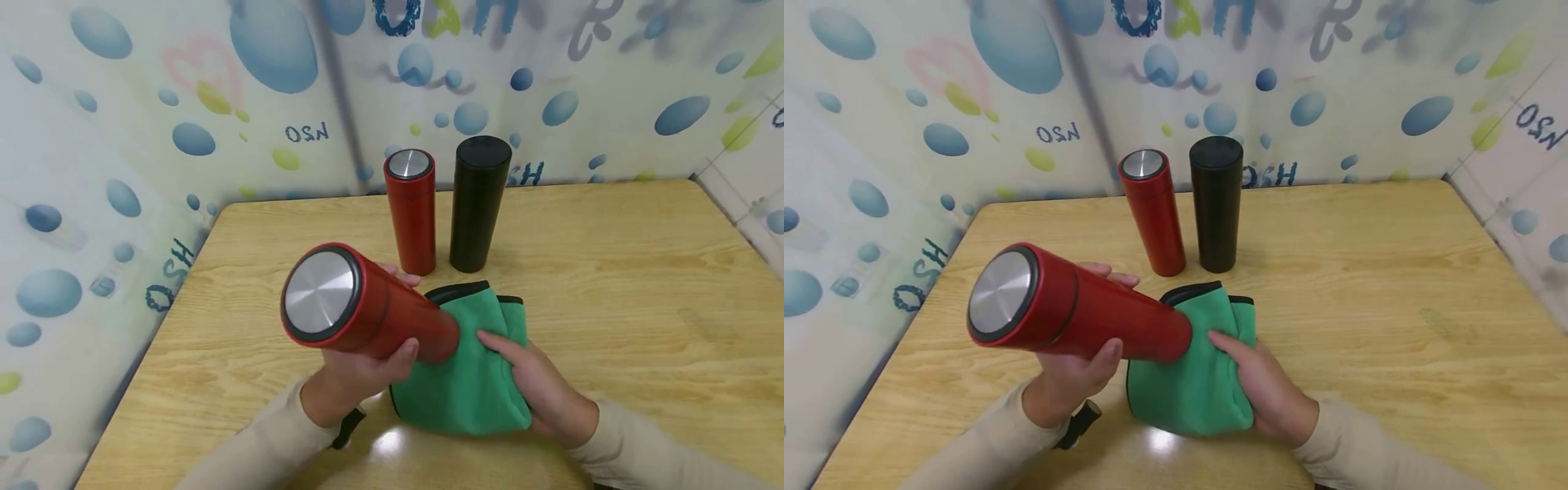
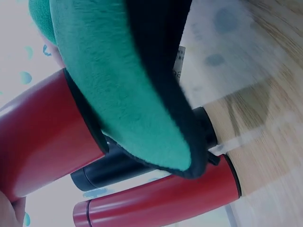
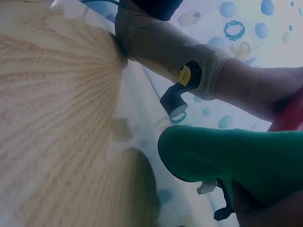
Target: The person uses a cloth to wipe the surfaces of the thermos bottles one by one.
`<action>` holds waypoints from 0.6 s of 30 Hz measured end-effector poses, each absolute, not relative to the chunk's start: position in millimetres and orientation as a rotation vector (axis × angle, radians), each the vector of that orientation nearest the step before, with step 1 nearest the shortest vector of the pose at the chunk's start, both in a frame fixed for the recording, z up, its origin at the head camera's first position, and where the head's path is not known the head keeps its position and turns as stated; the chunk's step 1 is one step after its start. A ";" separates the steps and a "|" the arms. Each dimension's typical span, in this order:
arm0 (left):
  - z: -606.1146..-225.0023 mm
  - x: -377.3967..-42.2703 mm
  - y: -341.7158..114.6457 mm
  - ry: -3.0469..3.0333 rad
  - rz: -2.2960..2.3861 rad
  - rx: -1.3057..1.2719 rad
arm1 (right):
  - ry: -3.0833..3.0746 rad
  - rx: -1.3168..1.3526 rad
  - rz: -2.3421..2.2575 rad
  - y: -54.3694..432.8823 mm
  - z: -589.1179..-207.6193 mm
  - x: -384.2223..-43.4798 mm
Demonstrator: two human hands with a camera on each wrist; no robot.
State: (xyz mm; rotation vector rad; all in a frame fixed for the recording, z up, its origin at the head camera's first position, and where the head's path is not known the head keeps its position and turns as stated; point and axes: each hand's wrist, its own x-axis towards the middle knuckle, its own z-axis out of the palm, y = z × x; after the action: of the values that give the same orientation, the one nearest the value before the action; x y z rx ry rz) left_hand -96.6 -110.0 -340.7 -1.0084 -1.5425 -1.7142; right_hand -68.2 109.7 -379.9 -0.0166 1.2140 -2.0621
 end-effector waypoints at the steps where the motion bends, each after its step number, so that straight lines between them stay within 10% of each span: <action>1: -340.9 -97.0 -109.9 -1.546 -1.703 -1.003 | 1.226 -0.006 -2.063 110.0 -379.9 -68.2; 18: -343.8 -96.4 -108.7 -1.569 -1.735 -1.062 | 1.238 -0.030 -2.059 108.0 -382.7 -68.5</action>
State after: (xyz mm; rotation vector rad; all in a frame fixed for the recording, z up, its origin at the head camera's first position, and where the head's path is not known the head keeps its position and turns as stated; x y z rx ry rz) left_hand -96.4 -108.7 -343.8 -1.0621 -1.5689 -1.7348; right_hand -68.5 108.0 -382.7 -0.0299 1.2379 -2.0587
